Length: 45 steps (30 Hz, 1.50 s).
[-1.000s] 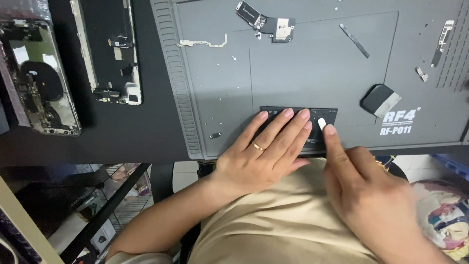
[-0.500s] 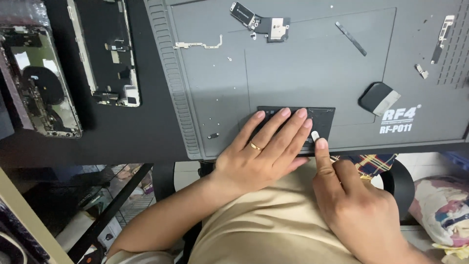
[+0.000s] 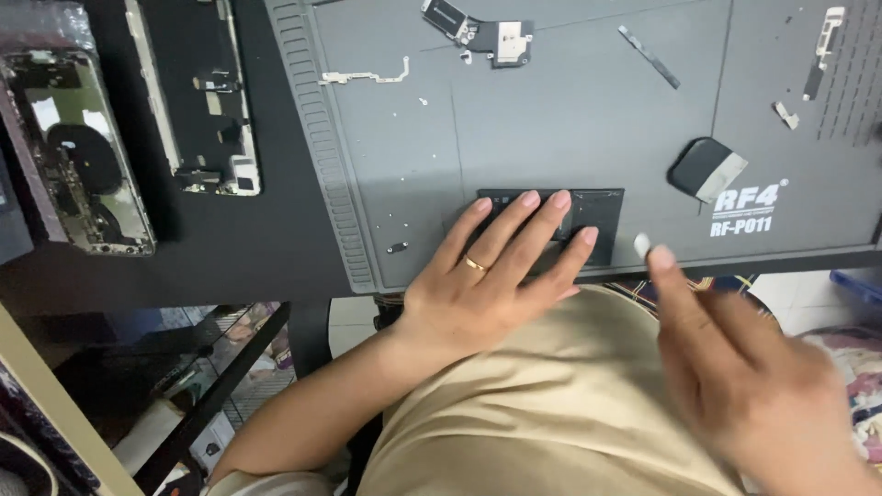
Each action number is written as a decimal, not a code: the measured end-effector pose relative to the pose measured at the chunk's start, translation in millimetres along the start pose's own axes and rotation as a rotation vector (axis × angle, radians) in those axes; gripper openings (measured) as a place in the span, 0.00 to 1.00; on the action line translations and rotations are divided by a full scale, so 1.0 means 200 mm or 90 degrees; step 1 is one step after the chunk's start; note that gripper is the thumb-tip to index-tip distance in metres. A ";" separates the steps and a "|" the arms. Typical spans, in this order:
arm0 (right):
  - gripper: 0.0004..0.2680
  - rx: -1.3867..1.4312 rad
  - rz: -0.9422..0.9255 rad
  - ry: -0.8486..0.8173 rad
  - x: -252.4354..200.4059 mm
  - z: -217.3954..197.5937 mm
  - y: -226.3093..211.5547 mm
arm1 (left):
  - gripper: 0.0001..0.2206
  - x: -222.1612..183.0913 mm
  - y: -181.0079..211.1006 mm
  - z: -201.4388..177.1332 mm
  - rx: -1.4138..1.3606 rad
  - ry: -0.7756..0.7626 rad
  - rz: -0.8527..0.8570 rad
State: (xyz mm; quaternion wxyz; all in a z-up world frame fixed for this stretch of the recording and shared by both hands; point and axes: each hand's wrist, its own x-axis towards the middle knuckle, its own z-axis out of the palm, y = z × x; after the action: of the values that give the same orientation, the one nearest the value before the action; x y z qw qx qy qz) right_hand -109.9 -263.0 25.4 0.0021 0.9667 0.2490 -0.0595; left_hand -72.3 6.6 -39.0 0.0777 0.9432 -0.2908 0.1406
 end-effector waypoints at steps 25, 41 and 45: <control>0.30 -0.112 -0.336 -0.049 0.34 0.12 0.44 | 0.13 0.06 -0.02 -0.02 0.006 -0.034 0.025; 0.18 0.163 -0.148 -0.020 0.22 0.02 0.31 | 0.12 0.02 -0.01 0.04 -0.026 0.079 0.030; 0.19 0.067 -0.118 -0.048 0.17 0.06 0.23 | 0.27 0.03 0.00 0.02 0.019 -0.010 0.005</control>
State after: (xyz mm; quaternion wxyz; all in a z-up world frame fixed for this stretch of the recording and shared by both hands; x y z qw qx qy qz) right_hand -59.0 -287.0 8.1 -0.0447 0.9353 0.3339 -0.1084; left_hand -66.9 3.9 -40.8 0.0610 0.9442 -0.2928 0.1381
